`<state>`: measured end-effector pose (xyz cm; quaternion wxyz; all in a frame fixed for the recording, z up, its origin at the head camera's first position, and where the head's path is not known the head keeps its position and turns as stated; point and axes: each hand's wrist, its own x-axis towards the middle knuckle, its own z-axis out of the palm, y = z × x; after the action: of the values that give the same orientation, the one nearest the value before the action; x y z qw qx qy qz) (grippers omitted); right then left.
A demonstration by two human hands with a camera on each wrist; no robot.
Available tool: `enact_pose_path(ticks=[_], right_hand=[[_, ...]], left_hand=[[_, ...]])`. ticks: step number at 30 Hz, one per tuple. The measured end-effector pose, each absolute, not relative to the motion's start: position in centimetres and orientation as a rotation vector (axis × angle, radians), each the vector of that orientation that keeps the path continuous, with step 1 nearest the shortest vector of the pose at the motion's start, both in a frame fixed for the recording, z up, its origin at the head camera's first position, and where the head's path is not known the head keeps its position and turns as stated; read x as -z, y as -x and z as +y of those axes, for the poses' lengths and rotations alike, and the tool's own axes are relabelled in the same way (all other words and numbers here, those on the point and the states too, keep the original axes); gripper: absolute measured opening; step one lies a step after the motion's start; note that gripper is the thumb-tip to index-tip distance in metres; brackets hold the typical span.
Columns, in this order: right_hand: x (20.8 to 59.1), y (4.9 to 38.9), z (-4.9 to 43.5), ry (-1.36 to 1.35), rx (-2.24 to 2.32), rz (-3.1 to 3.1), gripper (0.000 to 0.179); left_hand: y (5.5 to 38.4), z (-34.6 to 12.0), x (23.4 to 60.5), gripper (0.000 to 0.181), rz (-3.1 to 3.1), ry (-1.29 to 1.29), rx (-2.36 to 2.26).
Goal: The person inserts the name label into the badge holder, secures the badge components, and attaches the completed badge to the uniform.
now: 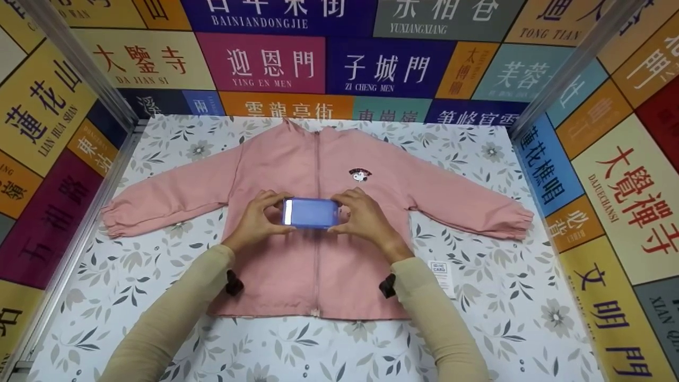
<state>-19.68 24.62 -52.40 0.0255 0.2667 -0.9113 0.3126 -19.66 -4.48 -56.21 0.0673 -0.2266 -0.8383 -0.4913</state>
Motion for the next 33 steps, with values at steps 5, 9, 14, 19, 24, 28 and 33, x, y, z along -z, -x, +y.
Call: enact_pose_path(ticks=[5,9,14,19,24,28,33], right_hand=[[52.4,19.6,24.53,-0.812,-0.978,-2.812,0.076],[52.55,19.51,24.46,-0.803,-0.968,-2.836,0.074],[52.8,19.37,24.49,-0.784,-0.939,-2.859,0.074],[52.86,19.38,24.45,-0.784,-0.929,-2.863,0.075],[52.91,19.46,24.31,-0.836,-0.841,-2.854,0.078],[52.98,19.51,24.27,-0.887,-0.779,-2.815,0.082],[53.01,19.53,24.29,-0.909,-0.79,-2.783,0.08]], left_hand=[[19.55,-4.53,56.18,0.073,-2.541,0.686,1.483],[19.46,-4.54,56.01,0.075,-2.588,0.685,1.542],[19.3,-4.51,55.84,0.073,-2.664,0.635,1.677],[19.16,-4.41,55.93,0.063,-2.655,0.597,1.798],[19.17,-4.11,55.87,0.057,-2.642,0.592,1.867],[19.2,-3.98,55.85,0.054,-2.616,0.603,1.952],[19.2,-3.98,55.93,0.051,-2.569,0.618,2.019]])
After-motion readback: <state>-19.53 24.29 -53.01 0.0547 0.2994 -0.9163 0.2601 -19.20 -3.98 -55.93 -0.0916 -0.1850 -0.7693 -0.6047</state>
